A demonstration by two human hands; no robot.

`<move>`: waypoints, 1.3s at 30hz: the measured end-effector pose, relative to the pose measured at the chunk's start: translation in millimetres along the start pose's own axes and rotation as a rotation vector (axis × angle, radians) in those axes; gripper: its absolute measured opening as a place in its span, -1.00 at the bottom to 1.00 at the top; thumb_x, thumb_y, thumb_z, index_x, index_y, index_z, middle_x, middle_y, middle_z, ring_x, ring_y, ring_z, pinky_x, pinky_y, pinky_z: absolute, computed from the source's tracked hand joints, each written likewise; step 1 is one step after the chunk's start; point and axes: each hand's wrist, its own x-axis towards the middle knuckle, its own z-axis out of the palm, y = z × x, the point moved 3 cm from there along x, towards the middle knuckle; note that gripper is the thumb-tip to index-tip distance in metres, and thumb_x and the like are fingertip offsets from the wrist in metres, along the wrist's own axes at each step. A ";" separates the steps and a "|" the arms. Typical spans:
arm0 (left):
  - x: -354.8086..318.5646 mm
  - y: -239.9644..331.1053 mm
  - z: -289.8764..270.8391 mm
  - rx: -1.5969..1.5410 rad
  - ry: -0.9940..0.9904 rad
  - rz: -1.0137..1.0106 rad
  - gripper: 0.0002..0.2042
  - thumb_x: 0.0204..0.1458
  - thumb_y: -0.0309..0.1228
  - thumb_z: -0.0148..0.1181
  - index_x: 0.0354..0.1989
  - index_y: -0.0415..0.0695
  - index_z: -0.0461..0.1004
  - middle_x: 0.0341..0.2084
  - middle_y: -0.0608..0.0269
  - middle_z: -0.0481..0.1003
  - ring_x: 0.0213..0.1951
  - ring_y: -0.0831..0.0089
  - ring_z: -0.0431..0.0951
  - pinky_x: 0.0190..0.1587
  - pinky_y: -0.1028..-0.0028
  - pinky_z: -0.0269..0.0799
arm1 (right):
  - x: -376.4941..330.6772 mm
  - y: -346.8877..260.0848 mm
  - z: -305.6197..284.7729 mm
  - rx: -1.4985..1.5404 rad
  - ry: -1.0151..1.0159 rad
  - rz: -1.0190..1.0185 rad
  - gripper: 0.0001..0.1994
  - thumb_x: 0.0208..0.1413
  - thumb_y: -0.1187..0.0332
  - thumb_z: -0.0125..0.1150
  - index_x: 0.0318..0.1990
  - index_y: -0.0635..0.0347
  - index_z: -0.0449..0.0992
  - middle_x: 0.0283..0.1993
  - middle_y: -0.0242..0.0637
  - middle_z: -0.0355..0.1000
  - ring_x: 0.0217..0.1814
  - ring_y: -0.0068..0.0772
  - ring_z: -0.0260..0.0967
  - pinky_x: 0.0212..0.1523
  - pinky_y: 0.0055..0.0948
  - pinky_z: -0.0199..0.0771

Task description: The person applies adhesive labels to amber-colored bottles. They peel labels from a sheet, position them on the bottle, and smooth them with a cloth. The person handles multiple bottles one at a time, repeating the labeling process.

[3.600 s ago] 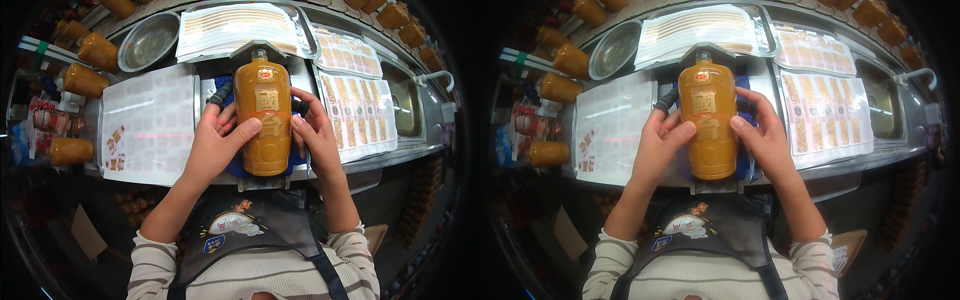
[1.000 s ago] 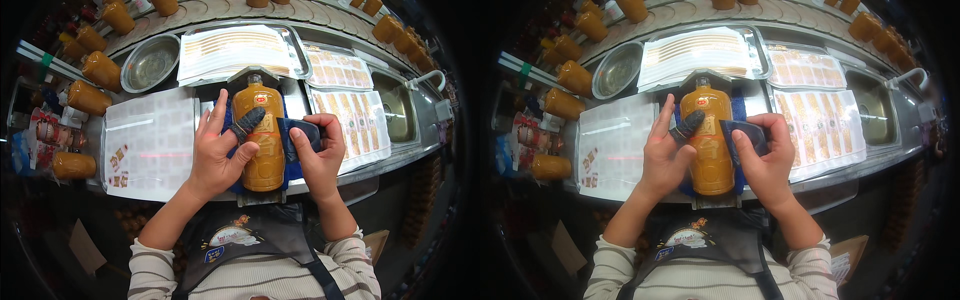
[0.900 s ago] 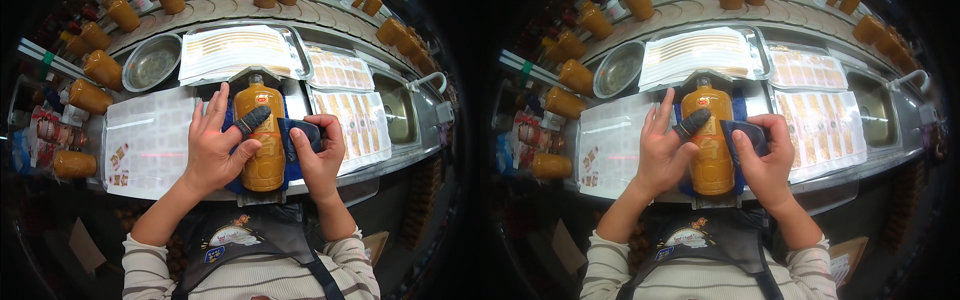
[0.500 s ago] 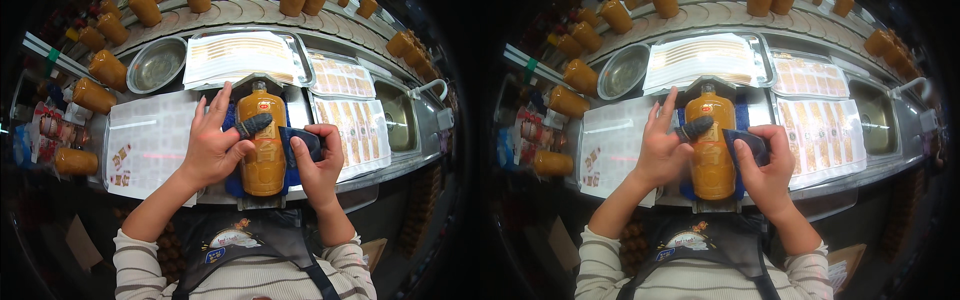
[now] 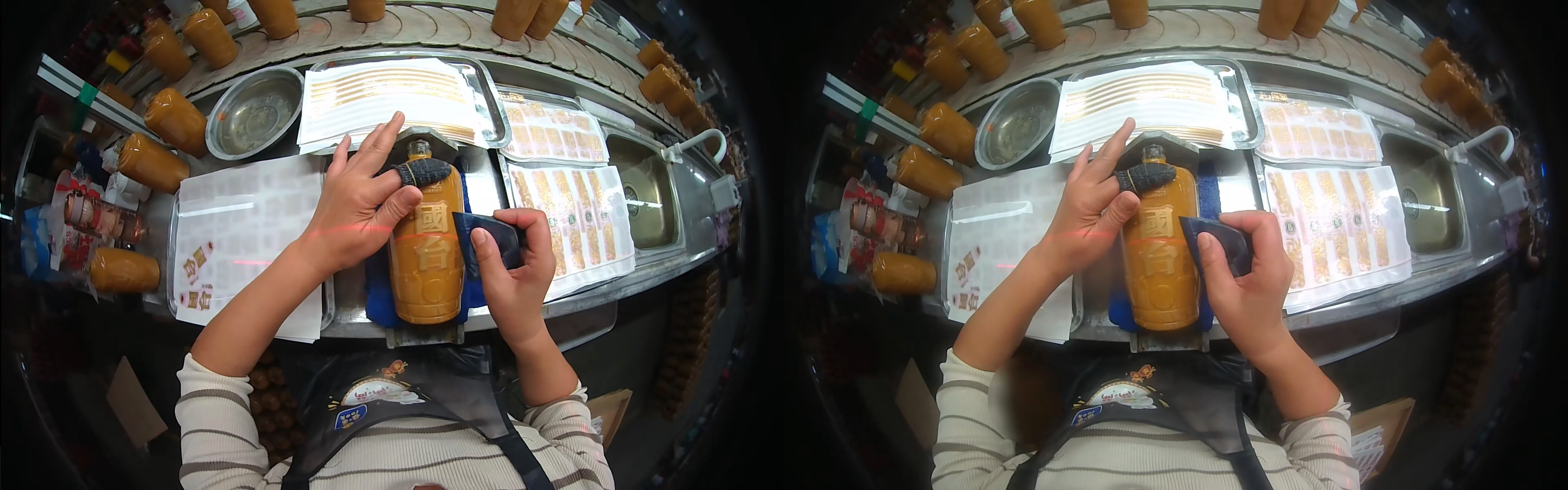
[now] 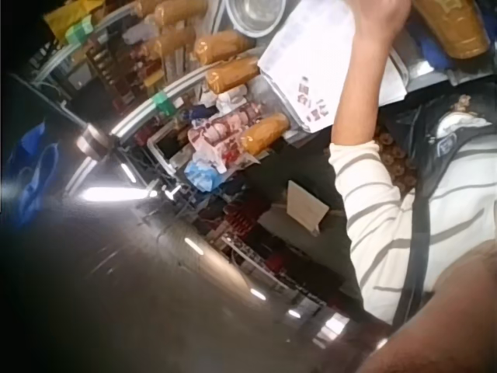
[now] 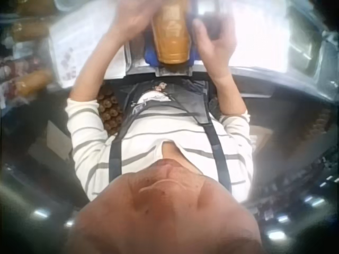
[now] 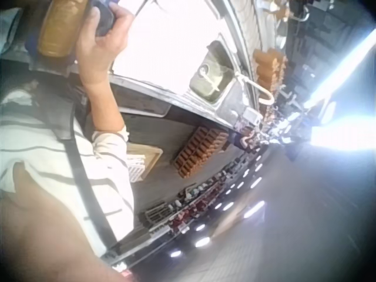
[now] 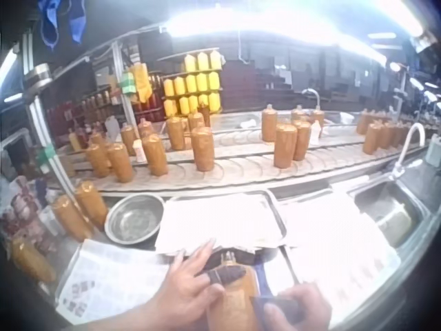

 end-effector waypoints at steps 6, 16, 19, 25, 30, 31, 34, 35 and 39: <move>-10.9 18.3 -5.3 0.233 0.025 0.126 -0.56 0.19 -0.01 0.14 -0.52 -0.15 0.51 0.44 -0.16 0.05 0.36 -0.29 0.15 0.35 -0.34 -0.30 | 0.6 -2.9 -1.9 0.117 -0.007 0.052 -0.77 0.14 0.50 0.33 -0.10 0.27 0.41 -0.29 -0.33 0.47 -0.28 -0.62 0.43 -0.25 -0.61 0.43; -42.8 35.9 8.1 0.214 0.043 0.096 -0.60 0.19 0.04 0.11 -0.45 -0.03 0.58 0.45 -0.20 0.02 0.35 -0.34 0.12 0.31 -0.41 -0.32 | 9.3 -7.7 -11.7 0.116 -0.006 -0.046 -0.79 0.14 0.54 0.32 -0.12 0.25 0.42 -0.27 -0.41 0.44 -0.28 -0.71 0.38 -0.29 -0.69 0.38; -57.5 43.5 13.0 0.163 0.031 0.070 -0.59 0.19 0.02 0.12 -0.45 -0.07 0.57 0.45 -0.26 -0.03 0.37 -0.35 0.09 0.32 -0.40 -0.34 | 28.3 -35.0 4.6 -0.092 -0.039 -0.399 -0.80 0.06 0.62 0.34 -0.16 0.24 0.53 -0.30 -0.36 0.45 -0.30 -0.57 0.39 -0.18 -0.63 0.38; -105.8 65.1 4.1 -0.156 0.173 -0.118 -0.68 0.13 -0.16 0.24 -0.32 -0.24 0.65 0.41 -0.38 0.04 0.41 -0.23 0.11 0.36 -0.29 -0.34 | 24.9 -59.4 20.9 -0.438 -0.394 -0.893 -0.78 -0.25 0.43 0.31 -0.33 0.09 0.57 -0.42 -0.36 0.33 -0.22 -0.22 0.37 -0.24 -0.27 0.39; -119.0 59.5 15.5 -0.565 0.332 -0.399 -0.63 0.19 -0.40 0.21 0.10 -0.40 0.49 0.38 -0.30 0.14 0.34 0.09 0.29 0.32 0.27 0.17 | -8.2 -57.3 7.9 -0.149 -0.591 -0.855 -0.77 -0.26 0.46 0.33 -0.33 0.13 0.62 -0.47 -0.38 0.31 -0.34 -0.27 0.37 -0.36 -0.33 0.41; -113.9 60.7 18.3 -0.598 0.349 -0.418 -0.61 0.20 -0.40 0.20 0.14 -0.40 0.46 0.36 -0.25 0.18 0.32 0.15 0.31 0.32 0.29 0.18 | -0.2 -56.9 5.8 -0.171 -0.527 -0.827 -0.75 -0.26 0.48 0.34 -0.30 0.13 0.62 -0.47 -0.37 0.31 -0.35 -0.26 0.36 -0.36 -0.33 0.40; -86.0 61.1 29.5 -0.792 0.269 -0.544 -0.47 0.28 -0.50 0.10 0.38 -0.39 0.13 0.29 0.01 0.29 0.28 0.36 0.33 0.33 0.37 0.22 | 17.2 -44.2 -4.5 -0.301 -0.312 -0.747 -0.69 -0.25 0.54 0.37 -0.23 0.11 0.63 -0.39 -0.34 0.42 -0.31 -0.22 0.40 -0.31 -0.34 0.44; -78.9 58.5 32.5 -0.857 0.279 -0.558 -0.48 0.28 -0.48 0.10 0.37 -0.38 0.14 0.27 0.03 0.31 0.27 0.37 0.35 0.31 0.38 0.25 | 9.4 -38.8 -4.7 -0.294 -0.300 -0.745 -0.69 -0.25 0.55 0.37 -0.23 0.11 0.63 -0.36 -0.34 0.46 -0.29 -0.22 0.42 -0.29 -0.35 0.45; -63.2 57.9 44.5 -0.955 0.328 -0.614 -0.50 0.27 -0.45 0.15 0.33 -0.32 0.19 0.17 0.08 0.40 0.19 0.42 0.42 0.23 0.42 0.36 | -30.8 -29.7 -18.3 -0.099 -0.291 -0.401 -0.75 -0.11 0.53 0.46 -0.21 0.17 0.64 -0.28 -0.27 0.54 -0.34 -0.33 0.46 -0.27 -0.42 0.48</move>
